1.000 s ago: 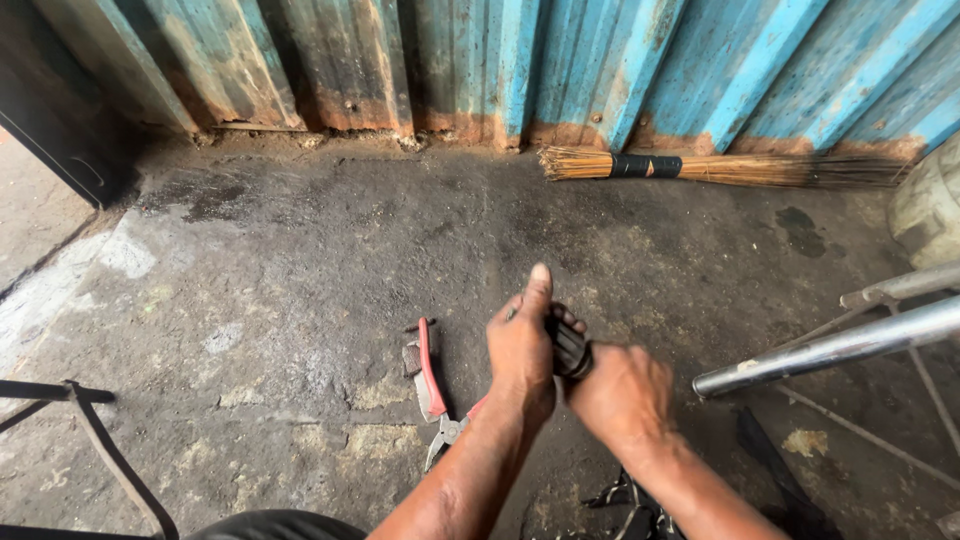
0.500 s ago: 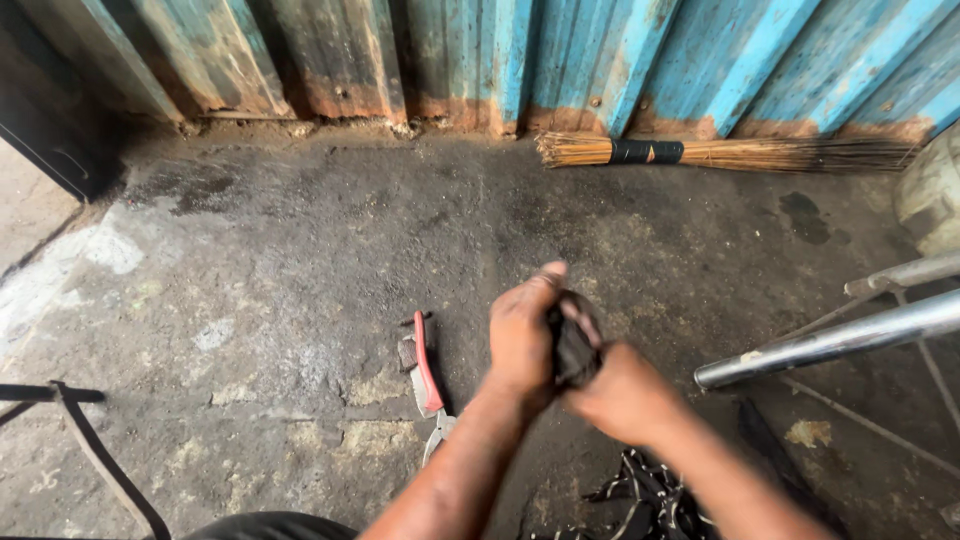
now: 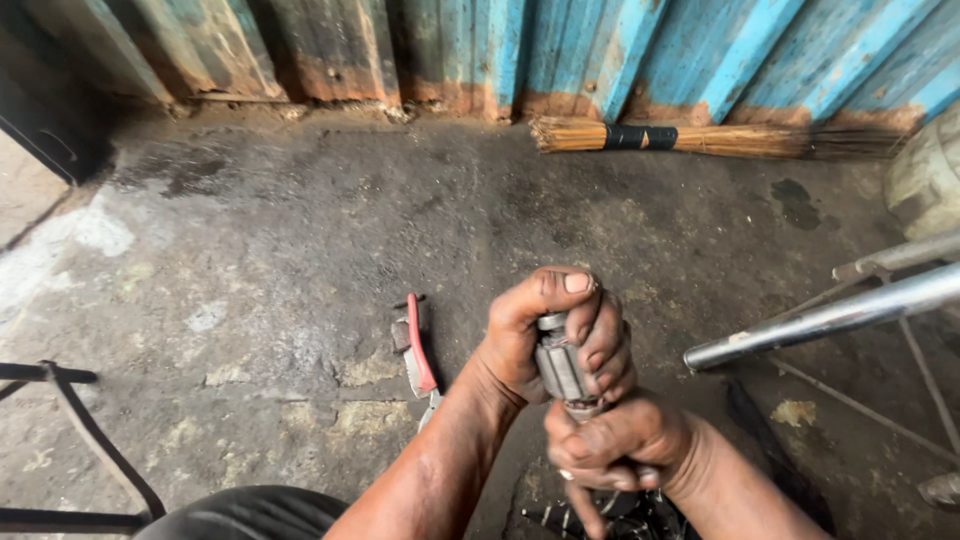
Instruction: The person sits on the floor and repeatedly rubs a small cylindrical motor component with a dark abrasive block. They rotate the component to treat different sides and occasionally inspect the surface. A pair of pliers rests on the floor nearby.
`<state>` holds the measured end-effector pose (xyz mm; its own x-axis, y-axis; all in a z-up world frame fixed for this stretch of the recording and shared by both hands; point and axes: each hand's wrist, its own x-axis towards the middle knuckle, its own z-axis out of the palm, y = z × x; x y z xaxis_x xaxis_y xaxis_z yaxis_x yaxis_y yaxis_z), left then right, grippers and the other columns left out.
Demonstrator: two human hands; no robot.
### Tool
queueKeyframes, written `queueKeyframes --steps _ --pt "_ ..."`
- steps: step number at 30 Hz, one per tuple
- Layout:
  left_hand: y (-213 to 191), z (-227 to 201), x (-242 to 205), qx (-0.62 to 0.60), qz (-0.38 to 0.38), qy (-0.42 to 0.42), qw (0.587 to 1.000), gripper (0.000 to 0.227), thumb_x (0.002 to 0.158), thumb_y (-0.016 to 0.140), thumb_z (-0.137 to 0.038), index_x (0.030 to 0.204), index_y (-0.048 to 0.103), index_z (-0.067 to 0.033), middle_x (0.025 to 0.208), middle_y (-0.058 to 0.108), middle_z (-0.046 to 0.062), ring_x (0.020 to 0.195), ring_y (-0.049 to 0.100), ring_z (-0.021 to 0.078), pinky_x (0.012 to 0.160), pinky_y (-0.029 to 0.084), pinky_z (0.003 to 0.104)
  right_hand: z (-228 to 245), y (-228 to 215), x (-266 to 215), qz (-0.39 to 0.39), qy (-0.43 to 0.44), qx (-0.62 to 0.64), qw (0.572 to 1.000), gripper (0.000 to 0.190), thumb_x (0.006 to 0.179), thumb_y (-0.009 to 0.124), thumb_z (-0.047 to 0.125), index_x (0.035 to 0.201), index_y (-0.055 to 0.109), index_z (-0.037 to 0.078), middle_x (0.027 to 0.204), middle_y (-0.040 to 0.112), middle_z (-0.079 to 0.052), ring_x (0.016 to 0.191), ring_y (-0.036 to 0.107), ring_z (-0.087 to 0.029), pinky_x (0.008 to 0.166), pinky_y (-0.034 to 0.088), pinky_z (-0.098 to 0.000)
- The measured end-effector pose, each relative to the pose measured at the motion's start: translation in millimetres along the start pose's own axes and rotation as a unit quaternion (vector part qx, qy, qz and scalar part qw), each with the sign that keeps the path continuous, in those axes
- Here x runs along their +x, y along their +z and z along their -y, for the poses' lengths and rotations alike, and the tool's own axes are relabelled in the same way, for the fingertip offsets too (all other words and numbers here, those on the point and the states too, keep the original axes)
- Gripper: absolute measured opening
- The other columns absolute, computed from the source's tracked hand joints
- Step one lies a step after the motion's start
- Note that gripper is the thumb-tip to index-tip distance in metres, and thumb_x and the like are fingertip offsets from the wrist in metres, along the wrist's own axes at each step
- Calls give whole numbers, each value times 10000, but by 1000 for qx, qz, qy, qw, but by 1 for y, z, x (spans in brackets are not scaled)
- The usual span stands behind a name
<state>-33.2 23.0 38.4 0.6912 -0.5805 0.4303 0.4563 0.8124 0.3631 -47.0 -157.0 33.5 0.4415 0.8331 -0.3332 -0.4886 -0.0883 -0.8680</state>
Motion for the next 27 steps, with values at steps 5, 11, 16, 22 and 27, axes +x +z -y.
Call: queueKeyframes --steps 5,11,16,22,27 --pt "-19 -9 6 165 -184 69 967 396 1035 572 -268 723 534 -27 663 567 164 567 575 280 561 500 411 -1 8 40 -287 85 -292 908 208 841 808 210 776 674 64 595 646 -41 477 612 -133 602 630 -439" --pt "-48 20 22 46 -591 226 773 273 959 541 -220 793 542 -3 697 588 141 583 607 257 542 548 405 -23 -6 59 -515 19 -599 612 124 854 747 227 833 755 105 685 751 -119 584 716 -237 645 563 -434" --pt "-25 5 3 37 -430 107 896 206 906 532 -208 788 559 -41 696 595 144 594 597 271 576 550 416 -13 -16 40 -313 167 -296 887 254 832 827 223 724 684 43 641 669 -125 552 711 -218 564 607 -374" --pt "2 3 4 105 35 -16 994 376 1010 600 -241 701 553 -33 616 560 134 554 544 224 604 485 377 5 -3 -12 6 67 -84 994 248 878 769 272 794 718 44 603 697 -112 484 652 -159 375 453 -256" --pt "-23 -4 9 214 -171 51 960 310 1000 584 -177 727 580 -28 672 614 166 577 588 258 612 508 395 2 -1 32 -345 192 -349 850 256 800 840 250 918 642 139 626 699 -14 625 710 -269 506 547 -342"
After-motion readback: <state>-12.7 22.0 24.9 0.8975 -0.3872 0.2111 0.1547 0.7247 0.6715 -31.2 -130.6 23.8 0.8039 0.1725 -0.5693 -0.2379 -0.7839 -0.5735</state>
